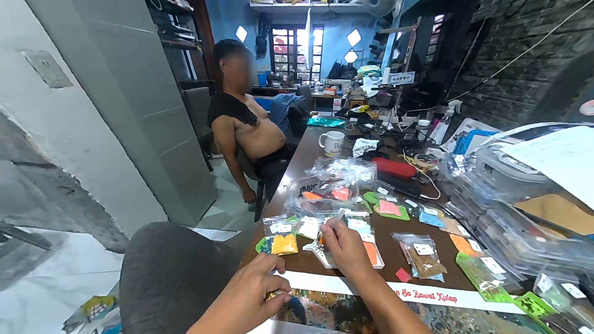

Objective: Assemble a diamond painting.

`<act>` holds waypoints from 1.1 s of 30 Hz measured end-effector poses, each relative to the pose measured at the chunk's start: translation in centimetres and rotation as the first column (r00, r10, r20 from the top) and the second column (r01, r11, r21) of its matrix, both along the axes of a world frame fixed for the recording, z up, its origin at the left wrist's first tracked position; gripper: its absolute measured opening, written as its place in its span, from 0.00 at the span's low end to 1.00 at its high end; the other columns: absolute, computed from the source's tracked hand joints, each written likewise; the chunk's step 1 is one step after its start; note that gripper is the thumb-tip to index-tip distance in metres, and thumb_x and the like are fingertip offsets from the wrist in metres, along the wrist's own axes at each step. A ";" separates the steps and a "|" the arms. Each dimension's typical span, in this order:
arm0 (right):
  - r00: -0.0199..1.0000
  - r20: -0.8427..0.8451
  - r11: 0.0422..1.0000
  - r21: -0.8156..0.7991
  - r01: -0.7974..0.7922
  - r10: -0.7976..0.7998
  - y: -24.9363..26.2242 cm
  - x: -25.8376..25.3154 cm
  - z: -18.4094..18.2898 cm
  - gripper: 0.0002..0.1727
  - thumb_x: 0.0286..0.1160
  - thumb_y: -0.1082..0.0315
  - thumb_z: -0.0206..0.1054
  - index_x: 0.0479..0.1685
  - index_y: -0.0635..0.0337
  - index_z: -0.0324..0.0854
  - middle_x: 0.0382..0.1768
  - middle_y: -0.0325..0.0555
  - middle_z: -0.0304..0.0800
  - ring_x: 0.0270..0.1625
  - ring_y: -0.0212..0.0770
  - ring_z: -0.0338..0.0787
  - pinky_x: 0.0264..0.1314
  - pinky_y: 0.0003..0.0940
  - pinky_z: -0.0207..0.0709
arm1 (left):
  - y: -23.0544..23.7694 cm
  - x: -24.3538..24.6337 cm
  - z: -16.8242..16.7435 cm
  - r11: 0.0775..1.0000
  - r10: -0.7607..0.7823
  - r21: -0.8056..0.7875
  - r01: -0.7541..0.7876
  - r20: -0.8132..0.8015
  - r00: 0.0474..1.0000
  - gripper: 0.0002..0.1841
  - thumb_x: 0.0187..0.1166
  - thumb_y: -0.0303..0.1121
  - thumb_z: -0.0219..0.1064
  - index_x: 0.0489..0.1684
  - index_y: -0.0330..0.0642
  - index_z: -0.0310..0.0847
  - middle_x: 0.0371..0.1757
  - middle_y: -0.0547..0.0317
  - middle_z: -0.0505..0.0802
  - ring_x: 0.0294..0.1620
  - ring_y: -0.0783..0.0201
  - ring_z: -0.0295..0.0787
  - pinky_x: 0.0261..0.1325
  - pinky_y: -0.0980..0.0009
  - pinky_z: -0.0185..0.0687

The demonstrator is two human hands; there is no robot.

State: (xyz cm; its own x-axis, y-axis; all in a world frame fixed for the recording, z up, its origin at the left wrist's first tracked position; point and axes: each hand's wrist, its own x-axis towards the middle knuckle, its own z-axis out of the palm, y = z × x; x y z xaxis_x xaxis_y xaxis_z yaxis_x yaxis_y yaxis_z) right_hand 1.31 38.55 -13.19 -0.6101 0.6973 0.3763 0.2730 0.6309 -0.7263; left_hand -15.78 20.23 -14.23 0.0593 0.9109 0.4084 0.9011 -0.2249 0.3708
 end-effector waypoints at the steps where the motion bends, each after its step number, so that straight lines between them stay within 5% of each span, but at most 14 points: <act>1: 1.000 0.006 1.000 -0.002 0.002 -0.002 0.0 0.0 0.0 0.21 0.91 0.54 0.54 0.40 0.62 0.81 0.23 0.42 0.80 0.29 0.38 0.83 0.37 0.38 0.79 | 0.0 0.0 0.0 1.000 0.002 -0.002 -0.002 0.002 1.000 0.09 0.72 0.44 0.71 0.37 0.55 0.98 0.51 0.56 0.92 0.55 0.54 0.87 0.53 0.57 0.86; 26: 0.996 0.090 0.996 -0.094 -0.011 0.019 0.0 -0.2 0.6 0.19 0.92 0.56 0.55 0.43 0.63 0.80 0.26 0.44 0.81 0.32 0.39 0.84 0.42 0.39 0.80 | 0.0 -0.1 -0.1 1.000 0.001 0.002 -0.001 -0.004 1.000 0.09 0.72 0.44 0.71 0.37 0.56 0.97 0.51 0.57 0.93 0.54 0.55 0.88 0.52 0.57 0.86; 33: 0.988 -0.154 0.993 -0.109 -0.036 0.019 -0.8 0.1 1.0 0.15 0.90 0.59 0.56 0.38 0.58 0.79 0.21 0.36 0.80 0.25 0.29 0.82 0.32 0.28 0.77 | 0.0 0.1 0.2 0.999 0.011 -0.041 -0.010 0.025 1.000 0.10 0.73 0.44 0.71 0.39 0.54 0.97 0.51 0.57 0.92 0.56 0.55 0.86 0.55 0.57 0.85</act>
